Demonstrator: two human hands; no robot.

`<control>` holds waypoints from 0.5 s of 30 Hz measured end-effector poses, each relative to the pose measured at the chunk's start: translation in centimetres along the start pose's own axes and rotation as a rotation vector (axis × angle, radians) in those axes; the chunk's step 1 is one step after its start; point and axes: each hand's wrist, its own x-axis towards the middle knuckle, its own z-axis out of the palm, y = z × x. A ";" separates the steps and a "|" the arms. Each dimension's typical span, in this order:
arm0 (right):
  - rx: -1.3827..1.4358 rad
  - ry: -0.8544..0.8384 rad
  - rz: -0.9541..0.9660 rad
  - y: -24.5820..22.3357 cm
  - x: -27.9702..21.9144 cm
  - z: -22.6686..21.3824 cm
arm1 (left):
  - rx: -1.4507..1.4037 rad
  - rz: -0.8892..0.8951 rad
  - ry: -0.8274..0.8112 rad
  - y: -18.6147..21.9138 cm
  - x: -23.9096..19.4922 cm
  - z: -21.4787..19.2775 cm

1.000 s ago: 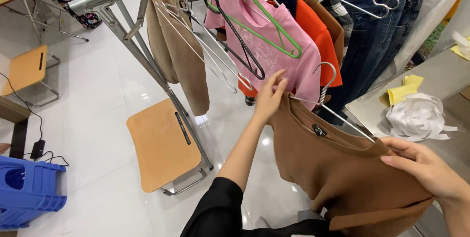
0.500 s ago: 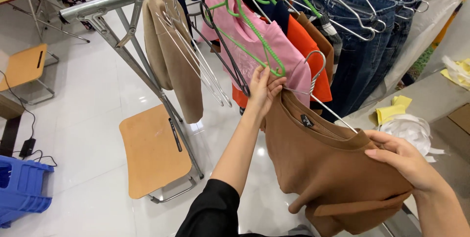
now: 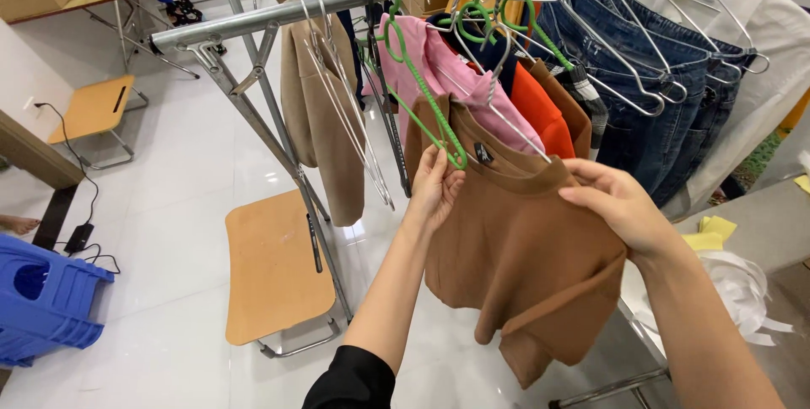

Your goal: The person unties a ribbon on a cardboard box, opens it, and removes a brown garment wrapped in plastic. They unfold the garment, place it on a hanger, and hang it on a clothing rack. The person then places the plastic wrap into another box and closes it.

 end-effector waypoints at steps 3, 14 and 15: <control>-0.040 -0.053 -0.226 -1.5 3.2 2.0 | 0.018 -0.097 -0.039 -0.8 2.4 -4.2; -0.113 -0.069 -0.338 -3.4 13.3 7.5 | 0.031 -0.108 -0.003 -0.8 1.4 -6.3; -0.139 -0.057 -0.366 -3.3 13.9 7.7 | 0.029 -0.112 0.001 -0.4 1.3 -5.8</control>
